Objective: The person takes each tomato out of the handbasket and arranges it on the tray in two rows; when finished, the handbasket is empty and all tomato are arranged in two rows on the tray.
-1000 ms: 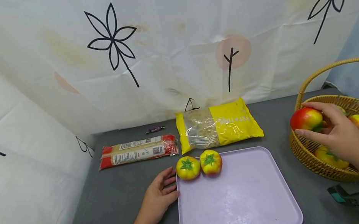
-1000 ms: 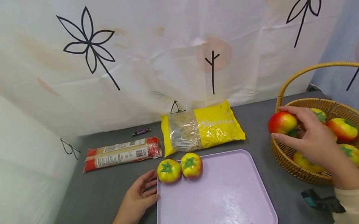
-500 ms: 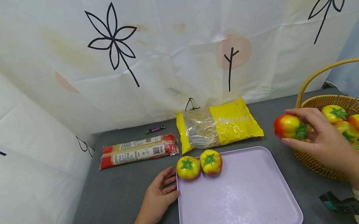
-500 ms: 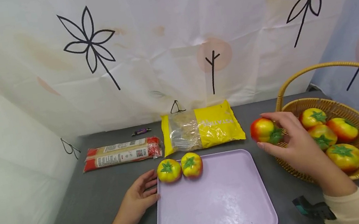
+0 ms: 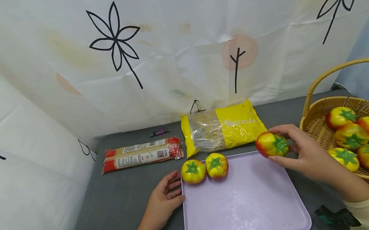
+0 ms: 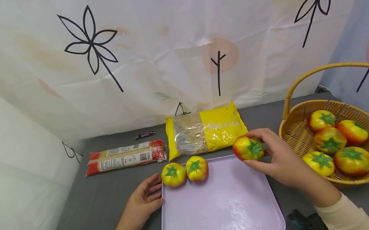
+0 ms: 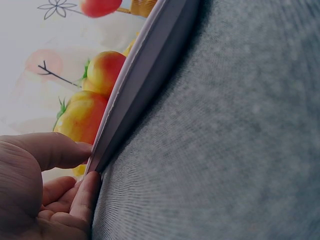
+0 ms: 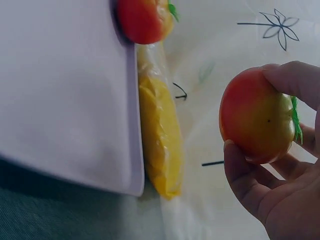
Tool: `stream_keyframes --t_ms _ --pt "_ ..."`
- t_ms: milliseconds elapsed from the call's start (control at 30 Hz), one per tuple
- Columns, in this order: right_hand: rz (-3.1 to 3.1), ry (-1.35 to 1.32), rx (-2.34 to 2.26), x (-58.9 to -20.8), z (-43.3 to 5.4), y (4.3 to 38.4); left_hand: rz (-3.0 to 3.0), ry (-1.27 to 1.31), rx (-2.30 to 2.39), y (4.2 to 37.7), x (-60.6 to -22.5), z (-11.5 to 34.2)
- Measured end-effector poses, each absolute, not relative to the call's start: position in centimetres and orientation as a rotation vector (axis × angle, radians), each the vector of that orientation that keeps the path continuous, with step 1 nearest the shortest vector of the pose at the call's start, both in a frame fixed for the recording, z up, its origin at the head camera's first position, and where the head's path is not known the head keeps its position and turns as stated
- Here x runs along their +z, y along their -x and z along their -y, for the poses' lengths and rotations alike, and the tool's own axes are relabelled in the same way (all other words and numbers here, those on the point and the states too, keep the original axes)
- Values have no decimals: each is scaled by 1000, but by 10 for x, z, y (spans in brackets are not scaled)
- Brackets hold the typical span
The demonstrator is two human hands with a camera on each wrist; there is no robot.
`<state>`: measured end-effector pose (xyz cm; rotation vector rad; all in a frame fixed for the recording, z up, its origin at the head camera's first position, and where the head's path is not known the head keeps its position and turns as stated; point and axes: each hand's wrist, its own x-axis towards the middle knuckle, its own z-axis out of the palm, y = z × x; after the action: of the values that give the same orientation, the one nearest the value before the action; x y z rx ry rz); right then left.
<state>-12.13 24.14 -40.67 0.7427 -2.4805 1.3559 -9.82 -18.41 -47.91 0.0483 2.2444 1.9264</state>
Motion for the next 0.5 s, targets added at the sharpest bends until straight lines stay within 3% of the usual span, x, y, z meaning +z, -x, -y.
stream_keyframes --t_ms 500 --pt "2631 -753 1298 -425 -218 126 -2240 -36 1933 98 -479 185"
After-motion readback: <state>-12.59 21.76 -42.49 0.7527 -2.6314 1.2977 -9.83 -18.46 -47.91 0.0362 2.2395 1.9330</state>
